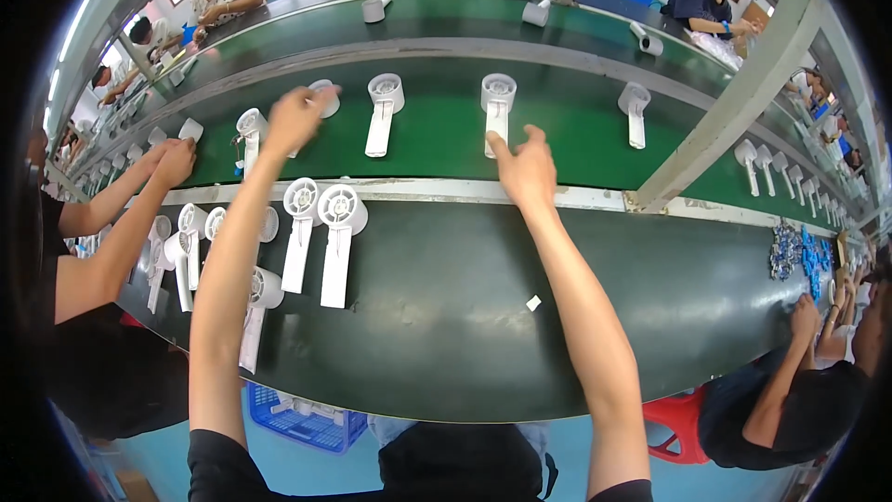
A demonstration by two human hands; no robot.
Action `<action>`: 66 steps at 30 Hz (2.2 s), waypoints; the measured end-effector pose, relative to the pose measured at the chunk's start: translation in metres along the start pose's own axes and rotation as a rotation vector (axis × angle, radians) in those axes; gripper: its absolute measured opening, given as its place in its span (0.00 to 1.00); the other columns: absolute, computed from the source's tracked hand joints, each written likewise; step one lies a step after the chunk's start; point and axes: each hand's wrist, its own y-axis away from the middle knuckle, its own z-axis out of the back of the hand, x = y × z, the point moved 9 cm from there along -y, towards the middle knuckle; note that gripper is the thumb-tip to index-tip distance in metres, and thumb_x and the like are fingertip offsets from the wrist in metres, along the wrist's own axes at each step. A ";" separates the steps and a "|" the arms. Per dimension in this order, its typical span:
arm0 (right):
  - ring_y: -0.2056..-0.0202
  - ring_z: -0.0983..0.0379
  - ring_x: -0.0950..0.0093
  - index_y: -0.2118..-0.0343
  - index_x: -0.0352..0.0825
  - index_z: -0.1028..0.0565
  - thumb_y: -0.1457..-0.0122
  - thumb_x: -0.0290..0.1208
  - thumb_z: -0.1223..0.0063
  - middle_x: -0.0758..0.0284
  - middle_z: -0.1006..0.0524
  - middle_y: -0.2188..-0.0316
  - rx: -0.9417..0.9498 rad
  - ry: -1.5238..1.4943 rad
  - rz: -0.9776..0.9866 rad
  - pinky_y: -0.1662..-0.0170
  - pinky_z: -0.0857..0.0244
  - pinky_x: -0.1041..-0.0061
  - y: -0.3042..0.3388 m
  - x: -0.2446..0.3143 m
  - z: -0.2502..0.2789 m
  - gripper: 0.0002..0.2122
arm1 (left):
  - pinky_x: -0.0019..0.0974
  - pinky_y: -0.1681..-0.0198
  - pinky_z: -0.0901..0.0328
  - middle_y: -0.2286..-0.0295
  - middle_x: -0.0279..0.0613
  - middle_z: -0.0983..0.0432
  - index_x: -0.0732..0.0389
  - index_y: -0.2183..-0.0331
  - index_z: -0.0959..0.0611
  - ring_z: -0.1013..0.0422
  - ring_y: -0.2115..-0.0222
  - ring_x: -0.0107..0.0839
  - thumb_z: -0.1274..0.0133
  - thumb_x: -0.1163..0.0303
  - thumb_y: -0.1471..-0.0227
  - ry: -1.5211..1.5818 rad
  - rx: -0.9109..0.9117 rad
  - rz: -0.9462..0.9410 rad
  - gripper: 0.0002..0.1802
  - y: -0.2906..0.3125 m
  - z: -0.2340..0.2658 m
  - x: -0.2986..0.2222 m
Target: The person assembles handheld fans along an assembly line by connecting wiring to the circuit components, fitting them into the plastic fan handles, and placing the assembled fan casings onto the conveyor belt.
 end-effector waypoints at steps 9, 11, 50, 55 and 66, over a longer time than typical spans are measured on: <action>0.76 0.30 0.86 0.57 0.28 0.25 0.38 0.32 0.42 0.72 0.24 0.71 0.513 -1.066 -0.296 0.72 0.35 0.86 0.040 0.064 -0.075 0.12 | 0.41 0.59 0.30 0.63 0.55 0.23 0.67 0.62 0.21 0.24 0.60 0.44 0.45 0.57 0.55 0.698 0.383 0.569 0.23 0.055 -0.101 -0.050; 0.75 0.30 0.85 0.56 0.29 0.27 0.37 0.32 0.44 0.71 0.24 0.70 0.550 -1.081 -0.207 0.72 0.35 0.85 0.066 0.102 -0.059 0.12 | 0.42 0.58 0.30 0.63 0.53 0.27 0.66 0.61 0.28 0.26 0.61 0.42 0.40 0.50 0.53 1.084 0.301 0.565 0.30 0.088 -0.072 -0.086; 0.70 0.32 0.87 0.44 0.28 0.31 0.33 0.36 0.50 0.75 0.26 0.64 0.564 -0.692 -0.299 0.69 0.39 0.87 0.101 0.031 0.048 0.20 | 0.49 0.53 0.31 0.62 0.57 0.20 0.63 0.55 0.23 0.24 0.58 0.56 0.38 0.70 0.59 0.194 -0.033 0.955 0.26 0.784 -0.230 0.498; 0.76 0.40 0.89 0.42 0.26 0.36 0.33 0.35 0.52 0.74 0.30 0.65 0.493 -0.738 -0.430 0.79 0.47 0.88 0.181 -0.032 0.104 0.22 | 0.52 0.48 0.33 0.55 0.59 0.23 0.58 0.49 0.25 0.28 0.51 0.55 0.41 0.67 0.55 0.049 0.384 0.894 0.29 0.767 -0.275 0.489; 0.70 0.33 0.89 0.50 0.29 0.27 0.34 0.31 0.51 0.77 0.25 0.68 0.351 -0.449 -0.363 0.68 0.40 0.88 0.242 -0.035 0.103 0.14 | 0.52 0.55 0.31 0.62 0.60 0.22 0.63 0.56 0.20 0.25 0.60 0.56 0.43 0.58 0.49 0.096 0.759 0.531 0.22 0.642 -0.156 0.304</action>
